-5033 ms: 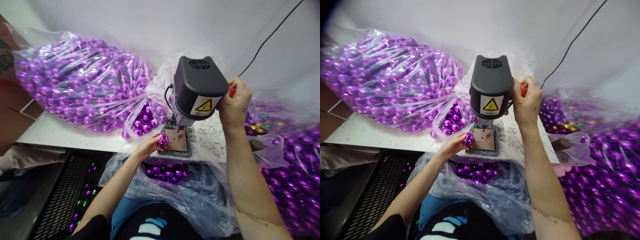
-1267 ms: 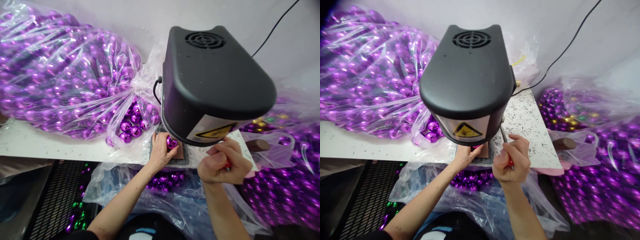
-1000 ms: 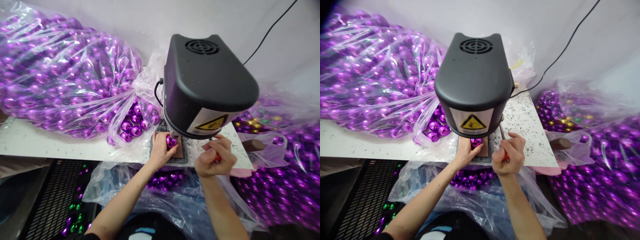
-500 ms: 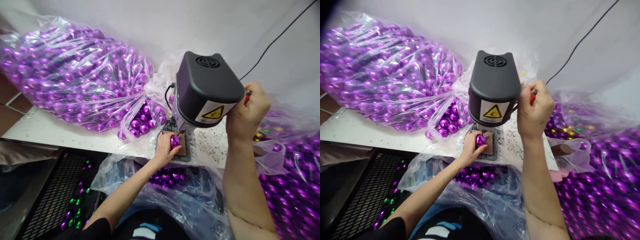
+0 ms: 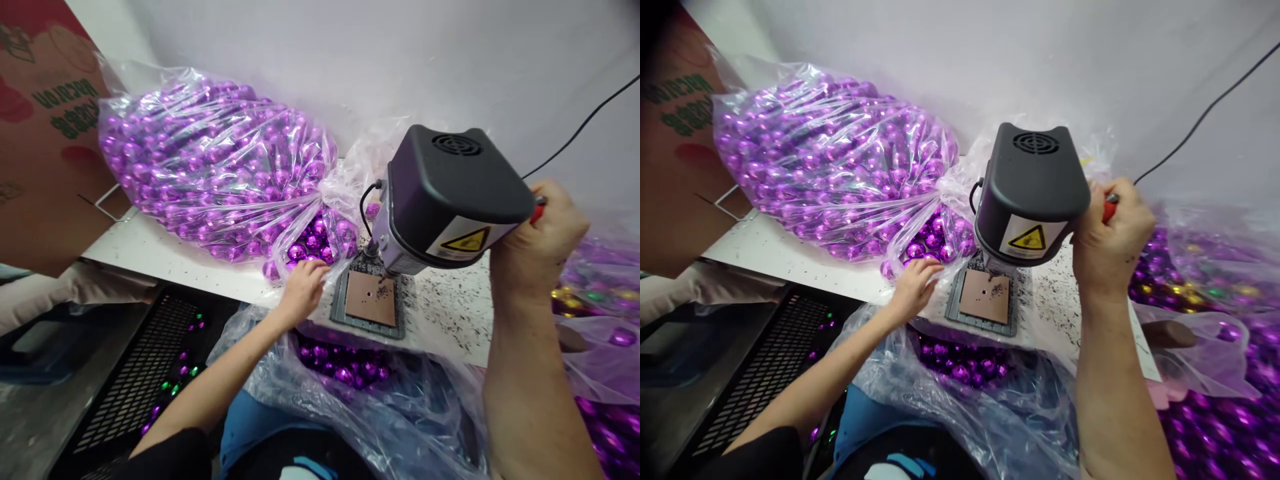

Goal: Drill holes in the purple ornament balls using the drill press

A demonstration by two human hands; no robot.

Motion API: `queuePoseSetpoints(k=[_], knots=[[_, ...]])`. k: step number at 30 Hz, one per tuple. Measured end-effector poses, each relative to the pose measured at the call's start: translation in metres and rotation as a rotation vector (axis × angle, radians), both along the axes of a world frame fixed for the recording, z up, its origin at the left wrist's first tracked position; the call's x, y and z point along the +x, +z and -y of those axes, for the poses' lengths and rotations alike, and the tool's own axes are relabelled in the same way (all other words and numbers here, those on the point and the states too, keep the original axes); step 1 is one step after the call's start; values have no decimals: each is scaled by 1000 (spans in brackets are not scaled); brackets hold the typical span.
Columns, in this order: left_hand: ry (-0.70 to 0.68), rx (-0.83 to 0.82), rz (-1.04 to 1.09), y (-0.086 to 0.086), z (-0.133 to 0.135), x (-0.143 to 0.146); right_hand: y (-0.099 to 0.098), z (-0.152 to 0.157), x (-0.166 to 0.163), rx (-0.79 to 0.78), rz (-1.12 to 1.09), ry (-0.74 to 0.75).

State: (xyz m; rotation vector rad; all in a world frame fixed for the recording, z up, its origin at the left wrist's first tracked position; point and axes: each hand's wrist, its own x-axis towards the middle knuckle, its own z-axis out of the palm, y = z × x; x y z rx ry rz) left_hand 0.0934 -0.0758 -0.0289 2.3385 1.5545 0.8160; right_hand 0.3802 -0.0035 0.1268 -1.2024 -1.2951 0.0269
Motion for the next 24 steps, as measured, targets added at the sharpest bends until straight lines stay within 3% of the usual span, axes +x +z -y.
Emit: queuePoseSetpoints(k=[4, 8, 10, 13, 16, 20, 24], knots=[[17, -21, -322, -4, -54, -20, 3, 3, -4, -1, 4, -1], [33, -51, -294, -3, -69, -25, 7, 6, -6, -24, 16, -2], [58, -68, -130, 7, -68, -29, 8, 7, -6, -49, 20, 3], [135, -164, 362, 28, -57, -34, 8, 7, -5, -83, 10, -6], [107, -505, 967, 40, -39, -27, 6, 6, -2, -74, 11, -2], [-15, -967, 1445, 30, -21, 0, 7, 6, -2, -91, 17, 13], [-6, -1029, 1567, 10, -14, 27, 8, 8, -3, -120, 15, 40]])
